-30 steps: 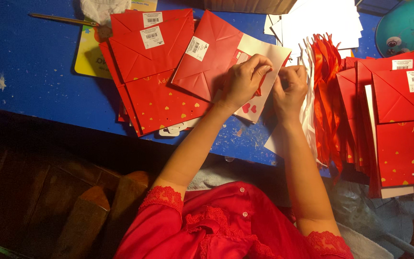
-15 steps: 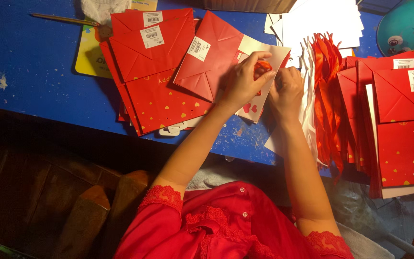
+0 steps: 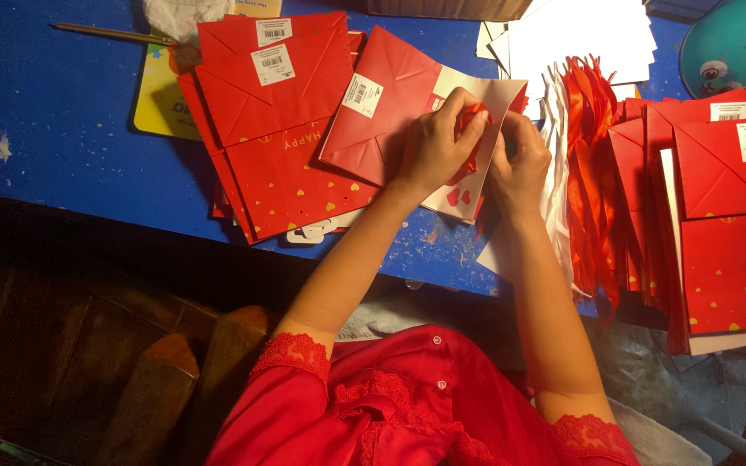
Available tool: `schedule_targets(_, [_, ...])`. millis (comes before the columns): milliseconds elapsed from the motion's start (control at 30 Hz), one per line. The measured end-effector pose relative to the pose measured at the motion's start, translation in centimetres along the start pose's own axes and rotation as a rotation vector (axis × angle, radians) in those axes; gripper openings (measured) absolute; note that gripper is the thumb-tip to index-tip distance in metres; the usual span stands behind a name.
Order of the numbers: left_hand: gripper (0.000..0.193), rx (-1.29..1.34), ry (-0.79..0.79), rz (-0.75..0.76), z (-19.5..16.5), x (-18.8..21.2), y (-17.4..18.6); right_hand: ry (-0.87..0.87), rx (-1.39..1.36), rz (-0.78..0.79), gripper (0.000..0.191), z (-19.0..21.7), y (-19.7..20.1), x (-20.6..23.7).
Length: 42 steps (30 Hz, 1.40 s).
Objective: The person ties red and white ribbons onto red Valentine's Day gift boxes. They first tie a red ribbon on a flat red card, then tie a white ribbon on a red box, and finally tie a red ribbon on a white box with a heart design.
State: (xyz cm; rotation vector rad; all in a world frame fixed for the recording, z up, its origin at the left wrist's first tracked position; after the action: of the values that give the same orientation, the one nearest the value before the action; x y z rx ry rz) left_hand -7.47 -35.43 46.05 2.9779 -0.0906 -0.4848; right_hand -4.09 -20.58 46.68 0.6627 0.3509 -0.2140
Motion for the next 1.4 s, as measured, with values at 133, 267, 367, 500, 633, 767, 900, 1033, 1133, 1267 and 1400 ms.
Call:
schedule_targets(133, [0.015, 0.132, -0.037, -0.029, 1.0, 0.0, 0.0, -0.005, 0.001, 0.001, 0.016, -0.5, 0.0, 0.1])
schedule_targets(267, [0.023, 0.246, -0.018, -0.002, 1.4, -0.1, -0.5, -0.021, -0.018, 0.006, 0.015, -0.9, -0.2, 0.1])
schedule_targets(367, [0.028, 0.148, -0.068, 0.024, 0.3, -0.1, -0.6, -0.003, -0.011, 0.002, 0.014, -0.7, -0.2, 0.1])
schedule_targets(500, [0.017, 0.038, -0.064, 0.014, -0.4, 0.1, -0.2, 0.001, -0.007, 0.002, 0.013, -0.7, -0.2, 0.1])
schedule_targets(633, [0.016, -0.043, -0.063, -0.008, -0.3, 0.1, 0.1, 0.080, 0.072, -0.017, 0.013, 0.2, 0.0, 0.2])
schedule_targets(767, [0.019, 0.030, -0.030, -0.035, 0.6, -0.1, 0.0, 0.028, 0.047, -0.011, 0.013, 0.0, 0.1, 0.1])
schedule_targets(900, [0.021, 0.173, 0.041, -0.093, 1.6, -0.1, 0.2, -0.004, 0.002, 0.007, 0.012, -0.2, 0.1, 0.1])
schedule_targets(1033, [0.023, 0.422, 0.134, -0.094, 2.4, -0.1, 0.0, 0.005, 0.007, -0.001, 0.012, -0.3, 0.0, 0.2])
schedule_targets(1133, [0.023, 0.449, 0.126, -0.092, 2.1, -0.1, 0.1, -0.074, -0.093, 0.019, 0.014, -1.4, -0.3, 0.4])
schedule_targets(1267, [0.024, 0.471, 0.085, -0.088, 1.8, -0.3, 0.2, -0.060, -0.114, 0.025, 0.015, -1.4, -0.4, 0.5])
schedule_targets(1400, [0.025, 0.489, 0.070, -0.033, 2.1, -0.5, -0.2, -0.013, -0.074, 0.050, 0.018, -0.6, -0.5, 0.6])
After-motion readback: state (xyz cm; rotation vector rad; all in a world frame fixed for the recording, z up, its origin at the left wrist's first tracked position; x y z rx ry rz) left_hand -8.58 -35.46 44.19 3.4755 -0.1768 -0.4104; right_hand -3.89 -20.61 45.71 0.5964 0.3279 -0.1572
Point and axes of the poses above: each hand's wrist, its own x-axis away from the middle knuckle, its own y-axis out of the back of the hand, z = x × y, the point moved 10 cm from there along -x, towards the middle knuckle, and after that the axes turned 8 degrees about x, right-handed, at the moved point
